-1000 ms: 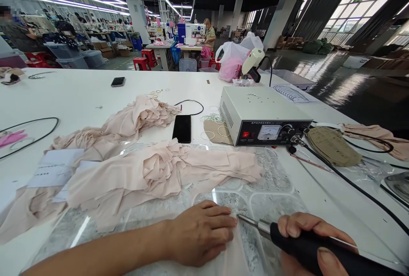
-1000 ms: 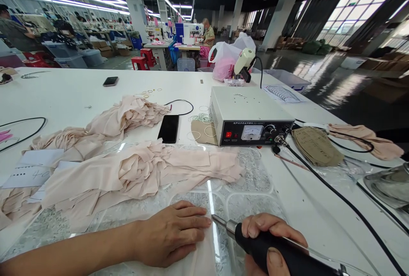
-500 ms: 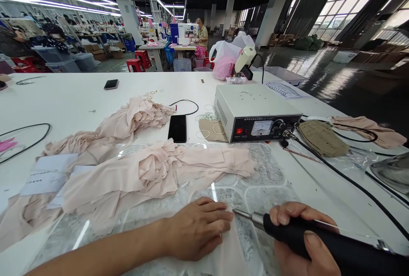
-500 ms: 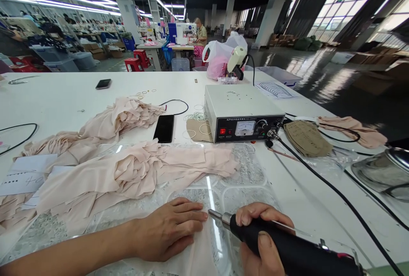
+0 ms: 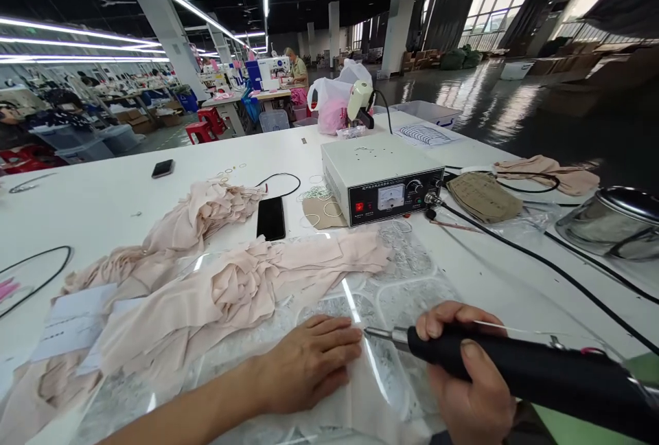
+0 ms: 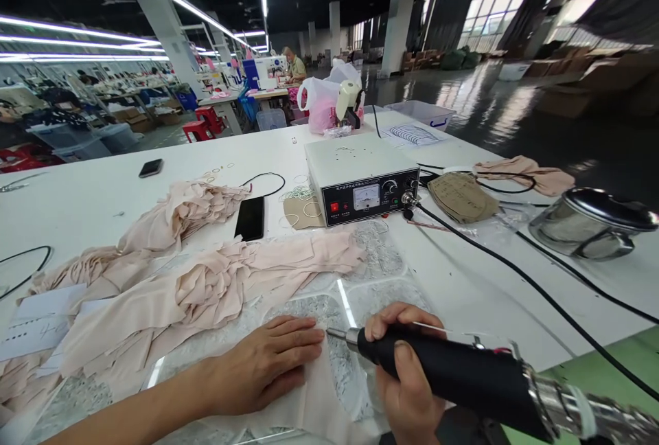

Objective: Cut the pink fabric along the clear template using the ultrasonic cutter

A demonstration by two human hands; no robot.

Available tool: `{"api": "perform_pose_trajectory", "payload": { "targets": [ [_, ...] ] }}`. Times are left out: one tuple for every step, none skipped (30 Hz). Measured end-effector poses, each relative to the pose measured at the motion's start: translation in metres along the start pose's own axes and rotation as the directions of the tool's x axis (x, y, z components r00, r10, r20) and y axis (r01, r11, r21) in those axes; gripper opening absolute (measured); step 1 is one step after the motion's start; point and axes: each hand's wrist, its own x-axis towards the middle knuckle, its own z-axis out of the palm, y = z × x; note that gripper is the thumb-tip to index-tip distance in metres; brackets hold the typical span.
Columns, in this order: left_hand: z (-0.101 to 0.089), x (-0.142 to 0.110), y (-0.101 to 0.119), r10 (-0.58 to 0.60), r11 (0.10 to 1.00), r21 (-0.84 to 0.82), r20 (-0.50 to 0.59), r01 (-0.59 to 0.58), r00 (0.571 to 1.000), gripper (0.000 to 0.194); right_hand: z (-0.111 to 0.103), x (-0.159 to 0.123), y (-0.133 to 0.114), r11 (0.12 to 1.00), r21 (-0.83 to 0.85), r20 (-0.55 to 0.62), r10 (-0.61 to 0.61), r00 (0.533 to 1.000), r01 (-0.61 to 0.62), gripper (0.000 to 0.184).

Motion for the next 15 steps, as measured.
{"api": "perform_pose_trajectory", "payload": {
  "targets": [
    [0.0,0.0,0.0,0.006,1.0,0.005,-0.01,-0.006,1.0,0.031,0.001,0.001,0.003,1.0,-0.002,0.014,-0.011,1.0,0.011,0.012],
    [0.0,0.0,0.0,0.012,1.0,0.01,-0.019,-0.012,1.0,0.031,0.002,0.001,0.006,1.0,-0.006,0.023,-0.02,1.0,0.02,0.011],
    [-0.001,0.001,0.0,0.016,1.0,0.016,-0.023,-0.016,1.0,0.031,0.002,0.002,0.008,1.0,-0.012,0.031,-0.028,0.999,0.028,0.011],
    [-0.001,0.001,0.001,0.018,1.0,0.023,-0.023,-0.017,1.0,0.031,0.002,0.001,0.01,0.999,-0.018,0.038,-0.032,0.999,0.032,0.011],
    [-0.002,0.002,0.001,0.017,0.999,0.034,-0.019,-0.017,1.0,0.031,0.002,0.001,0.011,0.999,-0.022,0.042,-0.036,0.998,0.037,0.01],
    [-0.002,0.002,0.002,0.016,0.999,0.046,-0.014,-0.016,1.0,0.031,0.002,0.0,0.012,0.999,-0.025,0.045,-0.039,0.998,0.04,0.01],
    [-0.002,0.003,0.003,0.015,0.998,0.059,-0.009,-0.015,1.0,0.031,0.002,0.0,0.012,0.999,-0.026,0.045,-0.042,0.998,0.043,0.01],
    [-0.003,0.003,0.004,0.016,0.997,0.074,-0.007,-0.015,1.0,0.031,0.001,-0.001,0.013,0.999,-0.025,0.044,-0.045,0.998,0.047,0.009],
    [-0.003,0.003,0.005,0.017,0.996,0.09,-0.007,-0.016,1.0,0.031,0.001,-0.001,0.013,0.999,-0.023,0.042,-0.047,0.998,0.048,0.009],
    [-0.003,0.004,0.006,0.017,0.994,0.106,-0.01,-0.015,1.0,0.03,0.001,-0.001,0.013,0.999,-0.021,0.041,-0.048,0.998,0.049,0.009],
    [-0.003,0.004,0.007,0.015,0.992,0.122,-0.014,-0.014,1.0,0.03,0.001,-0.001,0.014,0.999,-0.019,0.04,-0.049,0.998,0.05,0.009],
    [-0.003,0.004,0.007,0.014,0.991,0.136,-0.019,-0.011,1.0,0.03,0.001,-0.001,0.014,0.999,-0.016,0.039,-0.051,0.998,0.052,0.009],
    [-0.003,0.004,0.008,0.013,0.989,0.149,-0.024,-0.009,1.0,0.031,0.001,-0.001,0.014,0.998,-0.013,0.037,-0.053,0.998,0.054,0.009],
    [-0.002,0.004,0.008,0.012,0.987,0.159,-0.026,-0.008,1.0,0.031,0.001,-0.001,0.014,0.998,-0.008,0.035,-0.056,0.998,0.056,0.009],
    [-0.002,0.003,0.008,0.012,0.986,0.169,-0.023,-0.008,1.0,0.031,0.001,-0.001,0.014,0.998,-0.002,0.032,-0.06,0.998,0.06,0.009]
  ]
}}
